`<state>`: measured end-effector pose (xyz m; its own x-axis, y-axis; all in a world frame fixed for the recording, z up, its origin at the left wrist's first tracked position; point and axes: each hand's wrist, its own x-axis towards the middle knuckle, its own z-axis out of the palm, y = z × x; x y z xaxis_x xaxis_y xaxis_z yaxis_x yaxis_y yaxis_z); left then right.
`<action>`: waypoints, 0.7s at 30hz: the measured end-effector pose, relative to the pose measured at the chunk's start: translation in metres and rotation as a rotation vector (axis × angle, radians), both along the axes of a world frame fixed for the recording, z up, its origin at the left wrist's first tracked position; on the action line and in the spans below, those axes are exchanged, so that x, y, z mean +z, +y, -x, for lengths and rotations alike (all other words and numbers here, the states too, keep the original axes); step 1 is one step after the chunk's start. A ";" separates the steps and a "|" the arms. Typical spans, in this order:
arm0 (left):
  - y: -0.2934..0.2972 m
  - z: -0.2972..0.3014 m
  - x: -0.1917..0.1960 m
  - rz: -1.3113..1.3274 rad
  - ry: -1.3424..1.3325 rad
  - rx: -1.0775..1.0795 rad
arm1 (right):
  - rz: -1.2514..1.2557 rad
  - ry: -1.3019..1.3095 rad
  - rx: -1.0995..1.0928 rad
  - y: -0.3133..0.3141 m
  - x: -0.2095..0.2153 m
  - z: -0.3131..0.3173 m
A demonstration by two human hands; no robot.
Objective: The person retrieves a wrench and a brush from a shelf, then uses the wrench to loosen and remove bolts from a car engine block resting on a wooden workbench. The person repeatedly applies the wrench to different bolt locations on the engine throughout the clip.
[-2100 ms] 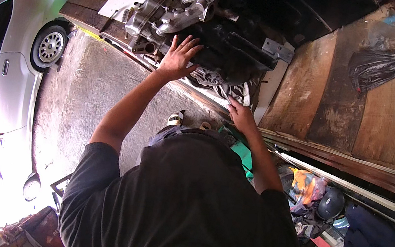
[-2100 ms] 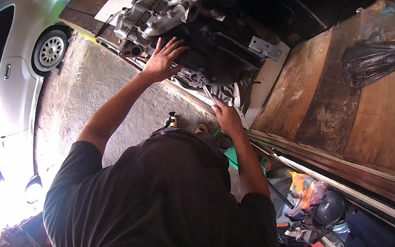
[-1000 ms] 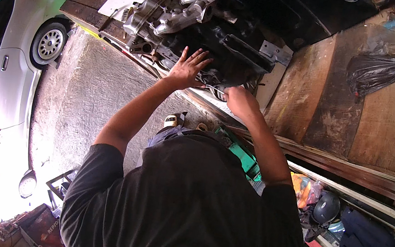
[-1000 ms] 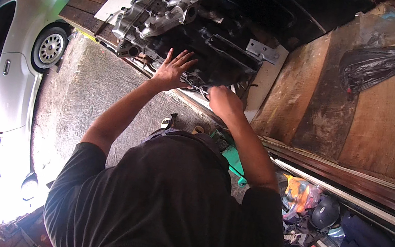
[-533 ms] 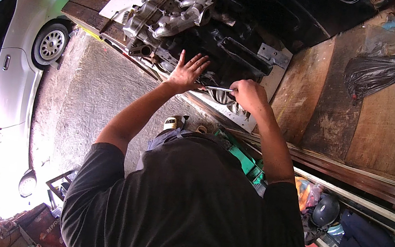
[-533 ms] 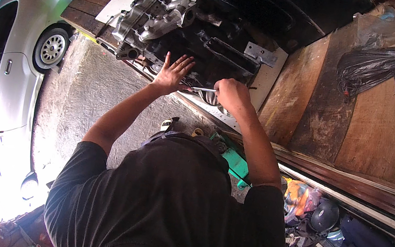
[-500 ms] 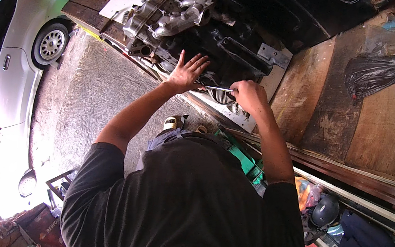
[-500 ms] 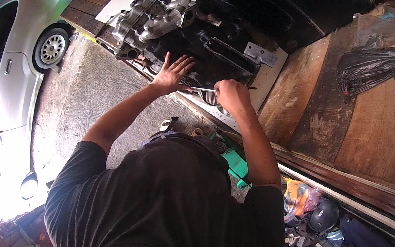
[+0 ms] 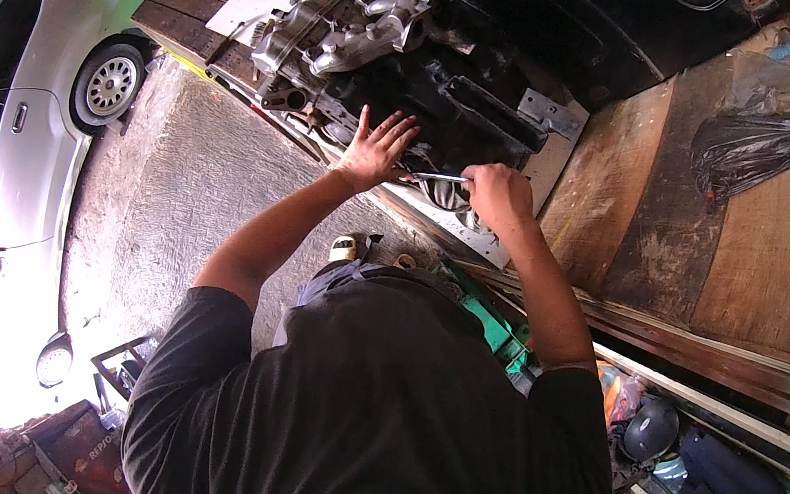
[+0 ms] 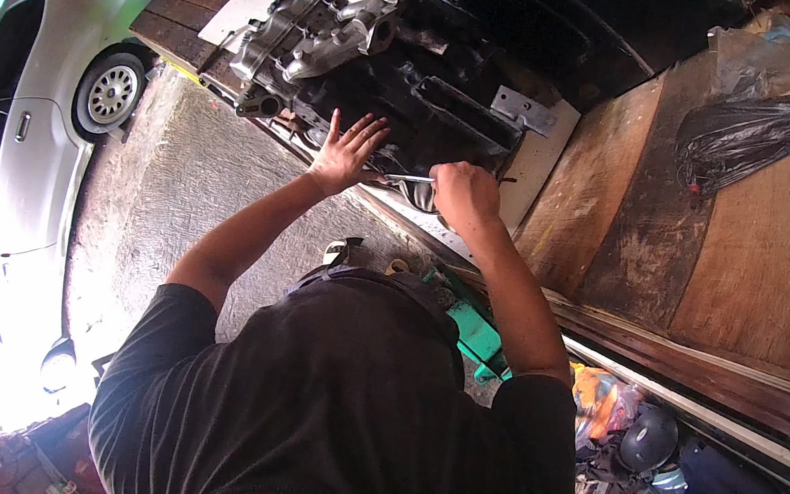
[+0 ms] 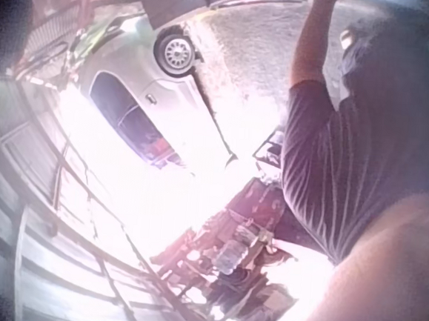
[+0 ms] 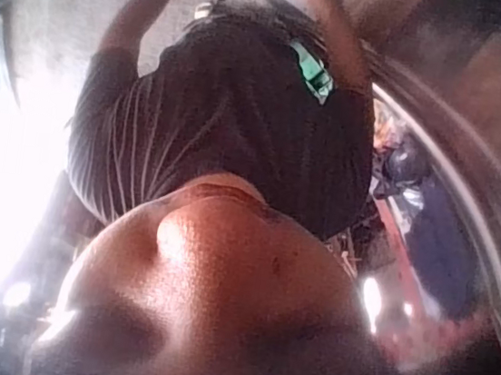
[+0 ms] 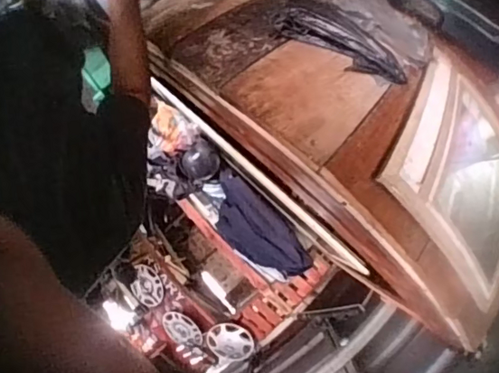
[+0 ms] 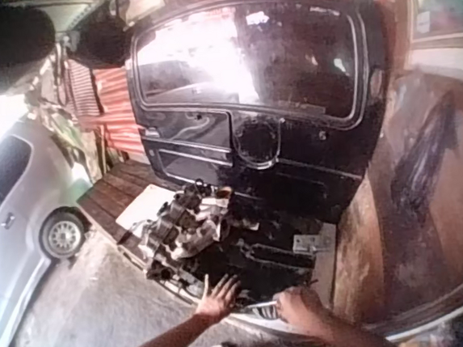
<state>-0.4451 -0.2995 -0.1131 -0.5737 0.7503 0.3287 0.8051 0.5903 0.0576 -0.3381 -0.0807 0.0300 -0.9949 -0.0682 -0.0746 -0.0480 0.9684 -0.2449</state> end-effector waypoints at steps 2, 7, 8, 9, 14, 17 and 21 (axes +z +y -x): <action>0.001 0.001 0.000 0.003 -0.011 -0.005 | 0.013 -0.016 -0.011 0.000 0.003 0.000; 0.002 -0.001 0.013 0.013 -0.088 0.004 | 0.045 0.005 -0.028 0.005 -0.004 -0.008; 0.003 -0.002 0.016 0.031 -0.113 0.012 | 0.058 0.007 -0.037 0.007 -0.006 -0.011; 0.003 -0.003 0.017 0.048 -0.138 0.019 | 0.055 0.002 -0.035 0.007 -0.007 -0.012; -0.001 -0.002 0.016 0.075 -0.150 0.001 | 0.060 0.005 -0.031 0.007 -0.018 -0.011; -0.001 -0.003 0.024 0.091 -0.180 -0.004 | 0.055 -0.023 -0.029 0.003 -0.015 -0.009; 0.000 -0.005 0.026 0.051 -0.187 -0.002 | -0.018 -0.033 -0.027 -0.002 -0.007 -0.004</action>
